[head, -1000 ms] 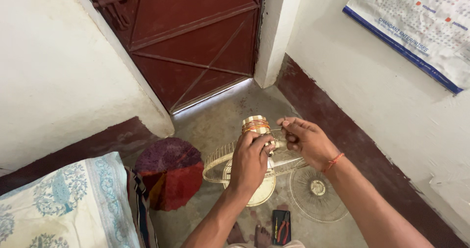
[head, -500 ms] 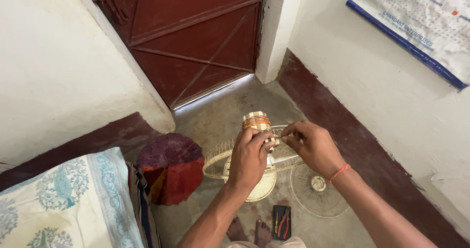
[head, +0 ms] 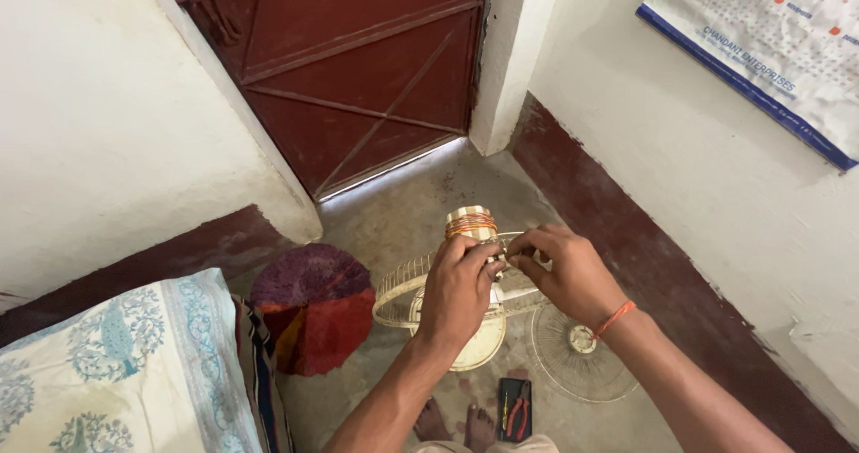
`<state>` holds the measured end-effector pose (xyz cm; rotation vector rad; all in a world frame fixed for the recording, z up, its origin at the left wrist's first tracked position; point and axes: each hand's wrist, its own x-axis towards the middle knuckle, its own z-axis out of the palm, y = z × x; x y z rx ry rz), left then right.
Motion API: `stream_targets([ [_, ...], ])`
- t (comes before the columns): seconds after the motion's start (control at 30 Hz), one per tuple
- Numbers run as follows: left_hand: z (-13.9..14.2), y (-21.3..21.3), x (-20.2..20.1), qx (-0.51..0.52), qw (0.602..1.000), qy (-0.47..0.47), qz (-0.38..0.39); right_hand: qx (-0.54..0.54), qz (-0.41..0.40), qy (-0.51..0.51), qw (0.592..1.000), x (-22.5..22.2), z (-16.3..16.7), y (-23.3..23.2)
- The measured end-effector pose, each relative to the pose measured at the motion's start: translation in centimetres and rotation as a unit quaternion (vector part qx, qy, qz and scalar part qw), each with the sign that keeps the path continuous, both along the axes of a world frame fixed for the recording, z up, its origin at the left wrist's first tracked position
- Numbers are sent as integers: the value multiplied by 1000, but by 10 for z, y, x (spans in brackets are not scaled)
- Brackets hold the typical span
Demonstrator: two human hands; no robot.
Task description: The person services a pedestal fan: they unscrew the cap nut at the front of the blade assembly by hand, remove the front grille ring, work on the fan head and blades, then reattach the grille ring and tighten the nut, finally handling the grille on the floor.
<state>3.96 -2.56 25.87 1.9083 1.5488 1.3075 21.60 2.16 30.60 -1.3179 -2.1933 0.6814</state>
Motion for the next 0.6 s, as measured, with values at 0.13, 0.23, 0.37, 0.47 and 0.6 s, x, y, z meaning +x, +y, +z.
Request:
stream_targets([
  [0.13,0,0,0,9,1000,-1,0,-19,-4,7,1000,-2,0,0],
  [0.23,0,1,-1,6,1000,-5,0,-51,-27,21,998,-3,1,-1],
  [0.37,1,0,-2,-3,1000,-5,-7,-69,-37,24,997,-3,0,-1],
  [0.47,1,0,-1,-3,1000,-12,-6,-77,-42,36,995,-3,-1,-2],
  [0.6,2,0,-2,7,1000,-10,-7,-72,-63,41,995,-5,-3,-4],
])
